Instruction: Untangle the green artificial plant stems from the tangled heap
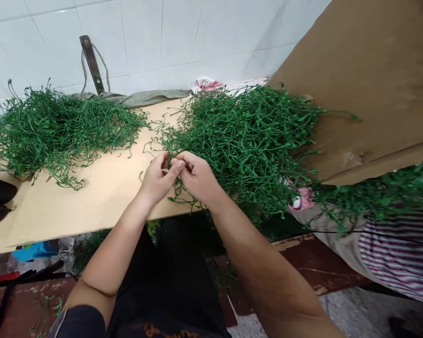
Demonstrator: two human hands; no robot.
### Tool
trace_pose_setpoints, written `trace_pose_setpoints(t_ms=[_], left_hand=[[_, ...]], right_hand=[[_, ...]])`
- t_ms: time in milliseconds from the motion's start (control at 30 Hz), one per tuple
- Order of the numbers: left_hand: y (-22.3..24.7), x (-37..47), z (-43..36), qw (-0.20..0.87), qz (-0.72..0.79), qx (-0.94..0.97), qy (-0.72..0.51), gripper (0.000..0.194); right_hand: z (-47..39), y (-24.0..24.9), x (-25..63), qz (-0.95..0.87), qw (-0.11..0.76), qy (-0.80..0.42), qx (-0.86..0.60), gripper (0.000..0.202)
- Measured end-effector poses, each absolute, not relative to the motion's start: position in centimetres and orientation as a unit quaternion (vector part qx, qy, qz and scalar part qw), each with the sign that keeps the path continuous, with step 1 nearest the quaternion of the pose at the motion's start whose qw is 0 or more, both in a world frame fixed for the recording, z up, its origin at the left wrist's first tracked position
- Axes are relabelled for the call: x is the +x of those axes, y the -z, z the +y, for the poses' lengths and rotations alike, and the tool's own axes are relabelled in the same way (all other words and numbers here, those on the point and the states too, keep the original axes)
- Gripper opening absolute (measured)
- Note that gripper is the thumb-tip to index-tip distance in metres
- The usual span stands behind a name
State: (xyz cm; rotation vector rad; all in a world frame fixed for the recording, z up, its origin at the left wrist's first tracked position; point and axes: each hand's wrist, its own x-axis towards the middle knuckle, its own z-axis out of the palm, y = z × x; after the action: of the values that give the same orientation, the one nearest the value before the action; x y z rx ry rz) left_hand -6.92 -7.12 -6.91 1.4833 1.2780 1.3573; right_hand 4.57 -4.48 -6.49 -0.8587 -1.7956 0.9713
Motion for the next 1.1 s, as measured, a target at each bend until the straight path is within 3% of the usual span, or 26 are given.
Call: trace_pose_setpoints(t_ms=[133, 400, 633, 867, 1100], left_hand=[[7.4, -7.3, -6.9, 0.388, 0.486, 0.579, -0.528, 0.024], [7.3, -9.7, -7.1, 0.231, 0.564, 0.664, -0.433, 0.022], [6.8, -9.6, -8.1, 0.157, 0.574, 0.739, -0.315, 0.022], [7.5, -9.7, -8.0, 0.103, 0.588, 0.728, -0.336, 0.030], [7.4, -10.3, -8.2, 0.043, 0.590, 0.726, -0.351, 0.026]], right_hand=[[-4.4, 6.7, 4.8, -0.730, 0.430, -0.393, -0.356, 0.036], [-3.8, 7.1, 4.8, -0.722, 0.413, -0.453, -0.321, 0.043], [-3.8, 7.3, 4.7, -0.727, 0.386, -0.438, -0.360, 0.031], [-3.8, 7.0, 4.6, -0.759, 0.380, -0.418, -0.322, 0.022], [-3.6, 7.2, 4.8, -0.781, 0.393, -0.294, -0.387, 0.020]])
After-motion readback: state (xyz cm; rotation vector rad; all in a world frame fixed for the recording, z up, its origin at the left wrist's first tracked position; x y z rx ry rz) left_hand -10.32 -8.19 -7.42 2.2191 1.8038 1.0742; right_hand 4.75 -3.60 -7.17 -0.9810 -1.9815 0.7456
